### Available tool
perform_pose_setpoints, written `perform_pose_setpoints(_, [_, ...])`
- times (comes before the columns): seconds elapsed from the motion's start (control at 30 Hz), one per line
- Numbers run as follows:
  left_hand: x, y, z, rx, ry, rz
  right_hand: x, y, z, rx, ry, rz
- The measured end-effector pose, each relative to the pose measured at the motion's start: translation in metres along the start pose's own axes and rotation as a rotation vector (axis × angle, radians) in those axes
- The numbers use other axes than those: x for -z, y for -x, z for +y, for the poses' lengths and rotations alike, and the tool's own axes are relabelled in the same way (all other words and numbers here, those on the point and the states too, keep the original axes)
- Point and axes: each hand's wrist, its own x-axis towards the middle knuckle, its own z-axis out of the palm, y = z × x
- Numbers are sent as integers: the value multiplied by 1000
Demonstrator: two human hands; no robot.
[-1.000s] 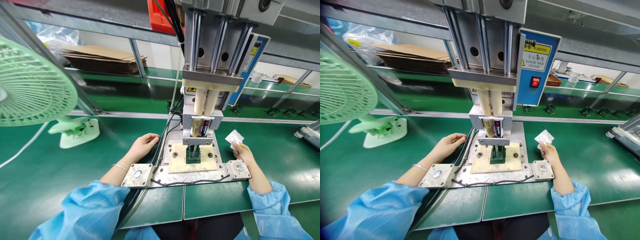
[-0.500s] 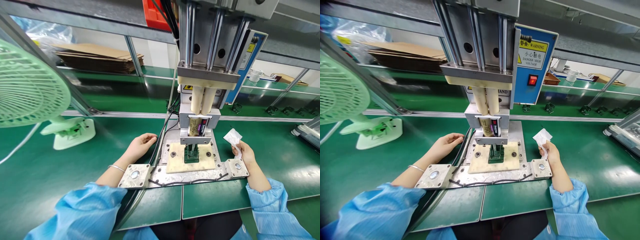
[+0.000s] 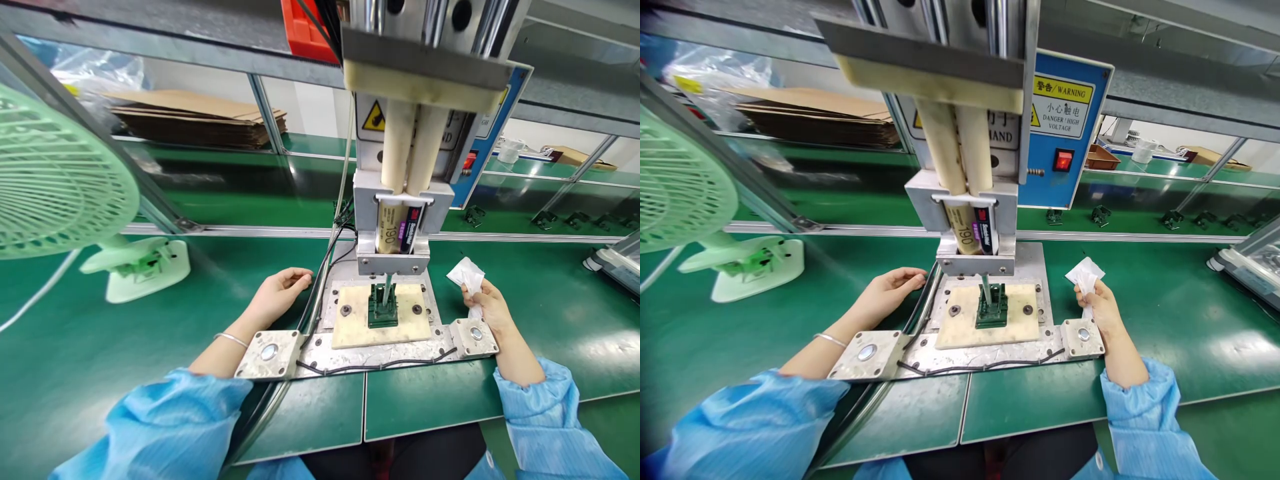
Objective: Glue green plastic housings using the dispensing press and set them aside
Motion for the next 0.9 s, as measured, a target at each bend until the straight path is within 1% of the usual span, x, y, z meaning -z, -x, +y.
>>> perform_pose_setpoints(0.1, [6,12,19,-39,10,92,1,2,-1,-10,10,-3])
perform_pose_setpoints(0.13, [7,19,28,-60,8,107,1,3,-2,-15,16,-2])
perform_pose_setpoints(0.17, [8,26,38,-82,-4,96,2,3,-2,-19,21,1])
perform_pose_setpoints(0.2, [7,34,48,-105,-28,53,2,4,-2,-24,25,6])
perform_pose_setpoints(0.23, [4,42,58,-129,-62,-19,1,4,-2,-28,31,14])
perform_pose_setpoints(0.3, [-7,56,75,-164,-149,-209,1,5,-3,-37,47,33])
perform_pose_setpoints(0.37, [-22,65,85,-167,-223,-378,0,4,-4,-37,68,47])
perform_pose_setpoints(0.4, [-31,67,87,-157,-248,-438,-1,4,-4,-33,76,52])
perform_pose_setpoints(0.47, [-47,67,86,-134,-267,-516,-1,4,-5,-20,84,60])
perform_pose_setpoints(0.5, [-54,65,84,-131,-253,-535,-1,4,-6,-14,86,62])
perform_pose_setpoints(0.6, [-67,60,80,-118,-133,-543,-1,5,-6,-6,95,61])
perform_pose_setpoints(0.67, [-70,60,82,-81,-28,-542,-2,6,-7,-8,102,56])
perform_pose_setpoints(0.73, [-69,63,90,-11,45,-567,-3,7,-8,-11,108,53])
perform_pose_setpoints(0.83, [-66,72,106,148,98,-627,-6,6,-9,-7,114,60])
perform_pose_setpoints(0.9, [-64,80,113,256,139,-656,-6,5,-11,10,118,83])
